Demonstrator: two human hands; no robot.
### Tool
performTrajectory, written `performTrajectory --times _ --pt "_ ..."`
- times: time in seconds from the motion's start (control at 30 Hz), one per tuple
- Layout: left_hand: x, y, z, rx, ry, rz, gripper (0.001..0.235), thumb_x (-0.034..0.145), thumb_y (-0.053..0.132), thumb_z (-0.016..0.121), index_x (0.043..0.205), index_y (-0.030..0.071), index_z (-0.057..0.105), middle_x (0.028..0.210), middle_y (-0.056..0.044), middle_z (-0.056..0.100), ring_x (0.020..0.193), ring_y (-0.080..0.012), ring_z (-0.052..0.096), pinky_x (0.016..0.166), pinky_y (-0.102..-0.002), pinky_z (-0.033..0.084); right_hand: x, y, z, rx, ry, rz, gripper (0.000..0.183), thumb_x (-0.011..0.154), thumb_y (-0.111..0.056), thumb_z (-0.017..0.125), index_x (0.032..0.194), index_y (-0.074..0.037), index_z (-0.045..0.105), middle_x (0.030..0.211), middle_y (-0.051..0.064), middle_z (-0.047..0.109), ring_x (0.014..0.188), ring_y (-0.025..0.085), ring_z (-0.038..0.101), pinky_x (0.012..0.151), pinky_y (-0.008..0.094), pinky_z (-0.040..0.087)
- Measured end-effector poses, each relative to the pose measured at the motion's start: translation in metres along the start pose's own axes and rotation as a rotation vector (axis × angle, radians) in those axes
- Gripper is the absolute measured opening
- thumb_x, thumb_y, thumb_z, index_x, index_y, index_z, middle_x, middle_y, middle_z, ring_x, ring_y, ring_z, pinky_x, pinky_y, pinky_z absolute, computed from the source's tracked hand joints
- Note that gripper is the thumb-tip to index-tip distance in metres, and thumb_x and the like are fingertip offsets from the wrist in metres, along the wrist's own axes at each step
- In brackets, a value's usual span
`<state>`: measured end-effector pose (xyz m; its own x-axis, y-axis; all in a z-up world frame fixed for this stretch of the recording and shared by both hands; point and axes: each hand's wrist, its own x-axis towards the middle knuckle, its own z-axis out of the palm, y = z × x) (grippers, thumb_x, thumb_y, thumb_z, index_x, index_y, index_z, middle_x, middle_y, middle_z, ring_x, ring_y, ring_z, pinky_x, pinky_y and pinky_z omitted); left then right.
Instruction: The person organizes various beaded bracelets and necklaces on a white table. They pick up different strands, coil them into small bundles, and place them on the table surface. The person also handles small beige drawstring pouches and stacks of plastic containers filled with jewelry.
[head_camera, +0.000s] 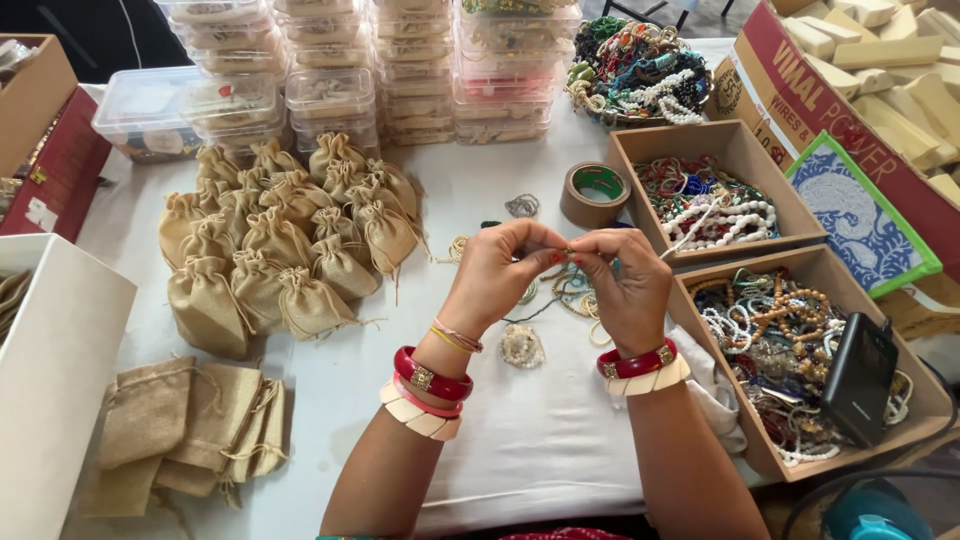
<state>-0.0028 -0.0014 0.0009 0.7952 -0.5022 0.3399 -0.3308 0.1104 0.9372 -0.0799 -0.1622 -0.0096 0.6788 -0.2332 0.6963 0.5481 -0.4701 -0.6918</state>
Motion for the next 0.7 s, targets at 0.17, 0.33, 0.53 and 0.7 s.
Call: performTrajectory --times 0.17,0.33,0.53,0.7 --pt "-0.001 0.001 0.004 0.056 0.032 -0.043 0.008 0.091 0.003 0.073 0.098 0.002 0.077 0.088 -0.006 0.079 0.078 -0.0068 0.070 0.068 -0.023 0.058 0.005 -0.017 0.001 -0.290 0.035 -0.182 0.011 0.091 -0.006 0.081 0.099 -0.005 0.074 0.097 0.007 0.073 0.095 0.019 0.068 0.083 0.031 0.056" --pt "-0.011 0.017 0.018 0.374 0.224 0.162 0.003 0.087 0.007 0.074 0.090 0.007 0.075 0.081 -0.008 0.076 0.075 -0.0205 0.071 0.068 -0.033 0.055 0.006 -0.019 -0.001 -0.415 0.015 -0.214 0.013 0.093 -0.015 0.079 0.096 -0.005 0.073 0.093 0.007 0.071 0.094 0.025 0.066 0.082 0.036 0.054" --pt "-0.015 0.009 0.033 0.597 0.322 0.401 0.005 0.090 0.007 0.070 0.088 0.010 0.067 0.079 -0.009 0.069 0.078 -0.0319 0.064 0.080 -0.040 0.051 0.001 -0.002 -0.002 -0.509 -0.013 -0.111 0.031 0.105 -0.032 0.065 0.094 -0.003 0.068 0.090 0.008 0.069 0.089 0.027 0.062 0.079 0.038 0.050" --pt "-0.013 0.010 0.029 0.548 0.279 0.343 0.005 0.091 0.008 0.071 0.087 0.011 0.068 0.077 -0.007 0.071 0.076 -0.0293 0.064 0.077 -0.039 0.051 -0.002 0.011 -0.005 -0.273 -0.051 0.101 0.036 0.108 -0.035 0.056 0.096 -0.003 0.068 0.091 0.005 0.066 0.088 0.019 0.063 0.079 0.032 0.050"
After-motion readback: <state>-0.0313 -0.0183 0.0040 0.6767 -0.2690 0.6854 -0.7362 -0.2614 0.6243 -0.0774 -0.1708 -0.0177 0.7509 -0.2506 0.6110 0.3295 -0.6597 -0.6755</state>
